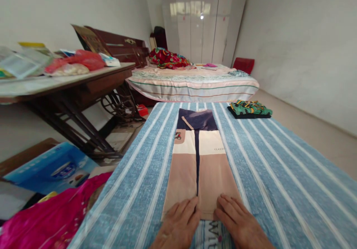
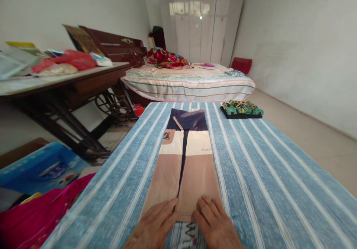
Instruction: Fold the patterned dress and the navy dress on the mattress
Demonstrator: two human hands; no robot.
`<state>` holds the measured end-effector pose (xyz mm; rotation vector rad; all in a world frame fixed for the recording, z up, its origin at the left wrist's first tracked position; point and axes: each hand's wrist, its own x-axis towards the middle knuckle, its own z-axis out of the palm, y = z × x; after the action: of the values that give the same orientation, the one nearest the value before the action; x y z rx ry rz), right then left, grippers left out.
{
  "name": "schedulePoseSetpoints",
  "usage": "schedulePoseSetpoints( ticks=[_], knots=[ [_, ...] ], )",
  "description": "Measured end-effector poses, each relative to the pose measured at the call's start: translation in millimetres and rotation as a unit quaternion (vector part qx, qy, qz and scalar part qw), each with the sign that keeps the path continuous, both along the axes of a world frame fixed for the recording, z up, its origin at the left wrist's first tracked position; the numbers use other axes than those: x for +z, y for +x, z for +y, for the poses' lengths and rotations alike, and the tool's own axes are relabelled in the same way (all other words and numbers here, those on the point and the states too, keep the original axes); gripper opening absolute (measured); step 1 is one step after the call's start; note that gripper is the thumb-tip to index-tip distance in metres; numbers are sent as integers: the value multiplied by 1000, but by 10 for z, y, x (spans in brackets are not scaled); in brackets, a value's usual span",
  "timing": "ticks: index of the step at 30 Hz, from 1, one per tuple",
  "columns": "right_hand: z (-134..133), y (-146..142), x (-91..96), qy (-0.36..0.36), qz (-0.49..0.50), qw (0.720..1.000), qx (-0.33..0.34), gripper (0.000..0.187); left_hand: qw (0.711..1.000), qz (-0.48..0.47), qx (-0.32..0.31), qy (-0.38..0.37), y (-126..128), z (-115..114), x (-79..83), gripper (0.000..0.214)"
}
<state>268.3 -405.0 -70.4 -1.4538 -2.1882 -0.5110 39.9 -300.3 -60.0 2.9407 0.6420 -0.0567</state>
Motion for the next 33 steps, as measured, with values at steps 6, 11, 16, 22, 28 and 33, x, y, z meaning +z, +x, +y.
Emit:
schedulePoseSetpoints(
  ticks=[6,11,16,22,28,33],
  knots=[
    [22,19,135,-24,-52,998,-17,38,996,80,1,-30,147,-23,337,54],
    [-5,-5,153,-50,-29,998,-35,41,994,99,-3,-39,213,-58,525,56],
    [4,15,132,-44,22,996,-69,46,993,109,-15,-38,216,-60,618,59],
    [-8,113,179,-97,28,993,-65,51,995,95,-12,-39,210,-56,684,64],
    [-47,169,276,-149,39,987,-55,49,996,86,-28,-23,197,-46,673,62],
    [-54,126,317,-146,53,987,-49,42,997,68,-36,-3,204,-23,653,54]
  ],
)
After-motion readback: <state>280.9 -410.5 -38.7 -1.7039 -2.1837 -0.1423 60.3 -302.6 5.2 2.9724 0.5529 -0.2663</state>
